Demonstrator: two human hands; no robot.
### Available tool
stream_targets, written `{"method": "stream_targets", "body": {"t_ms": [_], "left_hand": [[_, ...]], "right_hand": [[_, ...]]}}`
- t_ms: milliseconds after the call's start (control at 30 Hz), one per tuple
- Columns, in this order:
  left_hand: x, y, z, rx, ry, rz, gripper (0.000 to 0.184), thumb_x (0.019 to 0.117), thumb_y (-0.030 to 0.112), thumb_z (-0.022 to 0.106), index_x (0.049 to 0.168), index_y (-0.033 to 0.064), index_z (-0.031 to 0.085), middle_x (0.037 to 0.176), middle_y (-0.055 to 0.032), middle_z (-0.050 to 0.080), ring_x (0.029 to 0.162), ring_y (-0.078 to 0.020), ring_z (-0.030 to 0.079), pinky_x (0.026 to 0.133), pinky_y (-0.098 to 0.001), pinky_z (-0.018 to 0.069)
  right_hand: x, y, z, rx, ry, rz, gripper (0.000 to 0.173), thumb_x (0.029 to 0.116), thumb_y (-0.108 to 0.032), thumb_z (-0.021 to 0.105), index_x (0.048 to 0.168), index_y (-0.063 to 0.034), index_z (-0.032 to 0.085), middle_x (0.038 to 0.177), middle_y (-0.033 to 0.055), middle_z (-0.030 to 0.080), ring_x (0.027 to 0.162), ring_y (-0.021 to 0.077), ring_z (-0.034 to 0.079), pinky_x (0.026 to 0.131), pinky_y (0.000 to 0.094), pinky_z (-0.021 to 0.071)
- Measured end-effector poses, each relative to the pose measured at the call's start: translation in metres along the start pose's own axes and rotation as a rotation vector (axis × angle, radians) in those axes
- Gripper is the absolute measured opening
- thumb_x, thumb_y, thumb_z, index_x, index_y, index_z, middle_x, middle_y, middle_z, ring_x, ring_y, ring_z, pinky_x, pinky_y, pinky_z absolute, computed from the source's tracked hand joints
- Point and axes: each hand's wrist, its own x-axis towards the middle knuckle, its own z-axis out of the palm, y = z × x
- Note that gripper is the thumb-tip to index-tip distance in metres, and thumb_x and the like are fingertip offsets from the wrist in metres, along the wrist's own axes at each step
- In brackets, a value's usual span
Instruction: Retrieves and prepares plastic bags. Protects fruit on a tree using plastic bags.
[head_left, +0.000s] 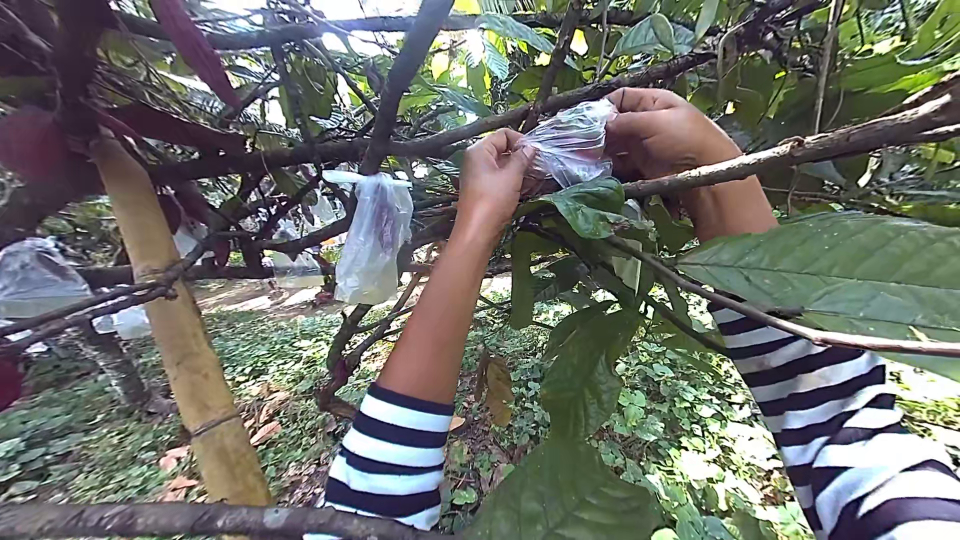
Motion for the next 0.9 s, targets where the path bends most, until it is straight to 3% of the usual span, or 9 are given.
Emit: {"method": "stream_targets", "body": {"t_ms": [133, 267, 367, 467, 533, 600, 733, 900], "left_hand": [[0.004, -0.005, -0.004, 0.176, 0.034, 0.054, 0.018, 0.1037, 0.015, 0.058, 0.11, 0.0003, 0.065, 0.089, -0.0071, 0.069, 0.072, -0.0099, 0.066, 0.07, -0.0292, 0.0567], [0.001, -0.002, -0.005, 0.306, 0.064, 0.072, 0.018, 0.1051, 0.019, 0.056, 0.103, 0.0038, 0.066, 0.074, 0.0, 0.065, 0.06, -0.0053, 0.06, 0.063, -0.025, 0.052], [0.001, -0.003, -0.005, 0.251, 0.063, 0.046, 0.019, 0.1064, 0.016, 0.053, 0.1, 0.0028, 0.065, 0.067, 0.0012, 0.064, 0.055, -0.0048, 0.058, 0.059, -0.0235, 0.0511], [-0.001, 0.001, -0.003, 0.064, 0.045, -0.018, 0.018, 0.1083, 0.011, 0.047, 0.108, -0.0021, 0.06, 0.082, -0.0049, 0.071, 0.069, -0.0071, 0.068, 0.069, -0.024, 0.057], [-0.004, 0.005, 0.0, -0.064, 0.046, -0.055, 0.018, 0.109, 0.009, 0.044, 0.114, -0.0026, 0.058, 0.09, -0.0064, 0.069, 0.076, -0.0082, 0.069, 0.073, -0.0237, 0.0567], [-0.005, 0.008, 0.0, -0.148, 0.047, -0.075, 0.017, 0.1095, 0.009, 0.043, 0.114, 0.0004, 0.057, 0.09, -0.0045, 0.069, 0.077, -0.008, 0.069, 0.072, -0.0229, 0.057], [-0.007, 0.01, 0.0, -0.249, 0.082, -0.095, 0.015, 0.1096, 0.009, 0.043, 0.116, 0.0026, 0.054, 0.091, -0.0043, 0.068, 0.08, -0.009, 0.07, 0.074, -0.0234, 0.0581], [-0.009, 0.012, 0.002, -0.306, 0.133, -0.04, 0.017, 0.1074, 0.006, 0.047, 0.12, 0.0006, 0.056, 0.094, -0.0047, 0.067, 0.082, -0.0094, 0.069, 0.079, -0.0247, 0.0585]], "right_hand": [[-0.002, 0.0, -0.002, 0.032, -0.058, -0.099, 0.012, 0.1042, -0.004, 0.047, 0.108, -0.0117, 0.056, 0.085, -0.0036, 0.068, 0.077, 0.0076, 0.069, 0.075, 0.0274, 0.0605], [-0.007, -0.001, 0.001, -0.074, -0.123, -0.171, 0.035, 0.0978, 0.002, 0.053, 0.132, -0.0061, 0.05, 0.103, -0.0026, 0.069, 0.087, 0.0045, 0.069, 0.08, 0.024, 0.0602], [-0.008, 0.003, 0.002, -0.164, -0.127, -0.205, 0.047, 0.0935, 0.001, 0.061, 0.138, -0.0053, 0.048, 0.108, -0.0021, 0.068, 0.087, 0.0026, 0.068, 0.077, 0.0204, 0.0578], [-0.009, 0.004, 0.003, -0.206, -0.116, -0.229, 0.048, 0.0921, -0.003, 0.068, 0.137, -0.0043, 0.051, 0.107, -0.0003, 0.068, 0.087, 0.0025, 0.067, 0.077, 0.0193, 0.0576], [-0.01, 0.004, 0.003, -0.229, -0.121, -0.231, 0.044, 0.0937, -0.006, 0.068, 0.136, -0.005, 0.053, 0.108, -0.0011, 0.069, 0.087, 0.0009, 0.067, 0.076, 0.0179, 0.0558], [-0.009, 0.006, 0.003, -0.236, -0.123, -0.25, 0.039, 0.0965, -0.01, 0.065, 0.134, -0.0046, 0.055, 0.107, -0.0024, 0.07, 0.086, 0.0001, 0.066, 0.075, 0.0178, 0.0555], [-0.007, 0.008, 0.005, -0.236, -0.048, -0.306, 0.019, 0.1017, -0.01, 0.057, 0.118, -0.0035, 0.063, 0.096, -0.0056, 0.069, 0.082, -0.0001, 0.066, 0.075, 0.0214, 0.0581], [-0.004, 0.008, 0.008, -0.297, 0.058, -0.366, 0.015, 0.1011, -0.009, 0.057, 0.109, -0.002, 0.068, 0.089, -0.0044, 0.069, 0.074, -0.0013, 0.064, 0.071, 0.0204, 0.0571]]}}
